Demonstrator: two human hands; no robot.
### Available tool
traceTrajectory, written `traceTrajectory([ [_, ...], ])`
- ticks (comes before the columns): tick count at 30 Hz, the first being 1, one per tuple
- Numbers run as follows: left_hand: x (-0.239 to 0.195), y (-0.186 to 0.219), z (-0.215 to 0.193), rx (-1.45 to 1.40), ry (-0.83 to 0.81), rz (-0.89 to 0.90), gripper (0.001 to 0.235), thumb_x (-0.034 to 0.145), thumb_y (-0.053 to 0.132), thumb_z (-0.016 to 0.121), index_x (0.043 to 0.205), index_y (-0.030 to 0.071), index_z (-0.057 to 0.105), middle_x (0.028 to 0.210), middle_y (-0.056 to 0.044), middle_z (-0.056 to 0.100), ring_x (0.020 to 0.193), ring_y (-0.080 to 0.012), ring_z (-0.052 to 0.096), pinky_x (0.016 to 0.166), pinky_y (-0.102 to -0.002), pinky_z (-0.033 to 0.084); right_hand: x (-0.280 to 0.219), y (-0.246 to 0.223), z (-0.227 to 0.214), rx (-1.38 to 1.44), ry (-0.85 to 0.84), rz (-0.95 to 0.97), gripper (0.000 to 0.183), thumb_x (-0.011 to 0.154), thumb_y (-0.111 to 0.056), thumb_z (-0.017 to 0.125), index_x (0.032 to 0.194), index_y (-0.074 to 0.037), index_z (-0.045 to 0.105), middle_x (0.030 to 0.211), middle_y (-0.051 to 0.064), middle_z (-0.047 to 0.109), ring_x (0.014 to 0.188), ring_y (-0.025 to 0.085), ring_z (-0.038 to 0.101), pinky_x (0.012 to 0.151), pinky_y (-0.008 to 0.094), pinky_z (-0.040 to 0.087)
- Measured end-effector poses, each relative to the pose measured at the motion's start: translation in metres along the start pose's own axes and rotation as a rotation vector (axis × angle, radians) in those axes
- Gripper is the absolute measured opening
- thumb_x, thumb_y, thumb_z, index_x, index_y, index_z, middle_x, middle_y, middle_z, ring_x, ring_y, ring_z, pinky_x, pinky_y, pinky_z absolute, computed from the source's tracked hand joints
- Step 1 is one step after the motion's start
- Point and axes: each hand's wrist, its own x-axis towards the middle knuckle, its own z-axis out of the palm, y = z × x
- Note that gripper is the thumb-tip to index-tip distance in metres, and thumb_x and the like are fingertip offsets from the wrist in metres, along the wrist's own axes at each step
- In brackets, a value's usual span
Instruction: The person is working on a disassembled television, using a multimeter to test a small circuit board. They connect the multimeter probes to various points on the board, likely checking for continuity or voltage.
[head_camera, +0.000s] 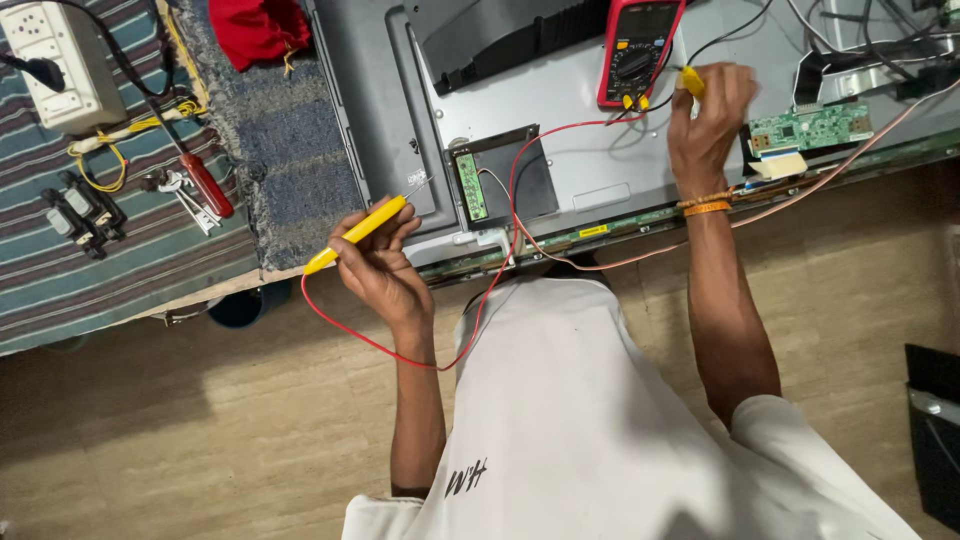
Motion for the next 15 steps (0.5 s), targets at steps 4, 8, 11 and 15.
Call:
traceTrajectory([
  [4, 0.001, -0.004, 0.002, 0.014, -0.02, -0.008, 0.051, 0.111, 0.049, 0.043, 0.122, 0.0, 0.049, 0.117, -0.026, 0.066, 0.101, -0.0341, 0.073, 0.087, -0.044, 0.063, 0.001, -0.001, 0.013, 0.211, -0.226, 0.158, 0.042, 0.086, 0.012, 0.065, 0.124, -0.003, 0.073, 0.11, 0.013, 0.06, 0.095, 0.028, 0.068, 0.078, 0.039, 0.057],
  [8, -0.003, -0.014, 0.005, 0.013, -0.031, -0.054, 0.053, 0.111, 0.049, 0.043, 0.122, -0.002, 0.05, 0.114, -0.026, 0.067, 0.098, -0.0344, 0.073, 0.087, -0.045, 0.063, 0.002, -0.009, 0.03, 0.123, -0.242, -0.012, 0.047, 0.073, 0.008, 0.081, 0.117, -0.006, 0.076, 0.117, 0.007, 0.068, 0.093, 0.025, 0.073, 0.078, 0.034, 0.061],
  [11, -0.005, -0.021, 0.006, 0.015, -0.048, -0.077, 0.052, 0.111, 0.049, 0.044, 0.122, -0.002, 0.05, 0.113, -0.026, 0.067, 0.096, -0.0346, 0.073, 0.085, -0.046, 0.063, 0.006, -0.01, 0.037, 0.053, -0.21, -0.052, 0.047, 0.079, 0.011, 0.082, 0.122, -0.007, 0.075, 0.121, 0.005, 0.069, 0.101, 0.023, 0.074, 0.081, 0.03, 0.062],
  [15, -0.008, -0.035, 0.007, 0.028, -0.066, -0.129, 0.051, 0.111, 0.047, 0.043, 0.121, -0.002, 0.05, 0.112, -0.027, 0.069, 0.093, -0.0338, 0.074, 0.084, -0.044, 0.063, 0.001, -0.002, 0.039, 0.082, -0.204, -0.053, 0.042, 0.076, 0.011, 0.082, 0.114, -0.005, 0.075, 0.116, 0.007, 0.07, 0.095, 0.027, 0.074, 0.077, 0.035, 0.06],
])
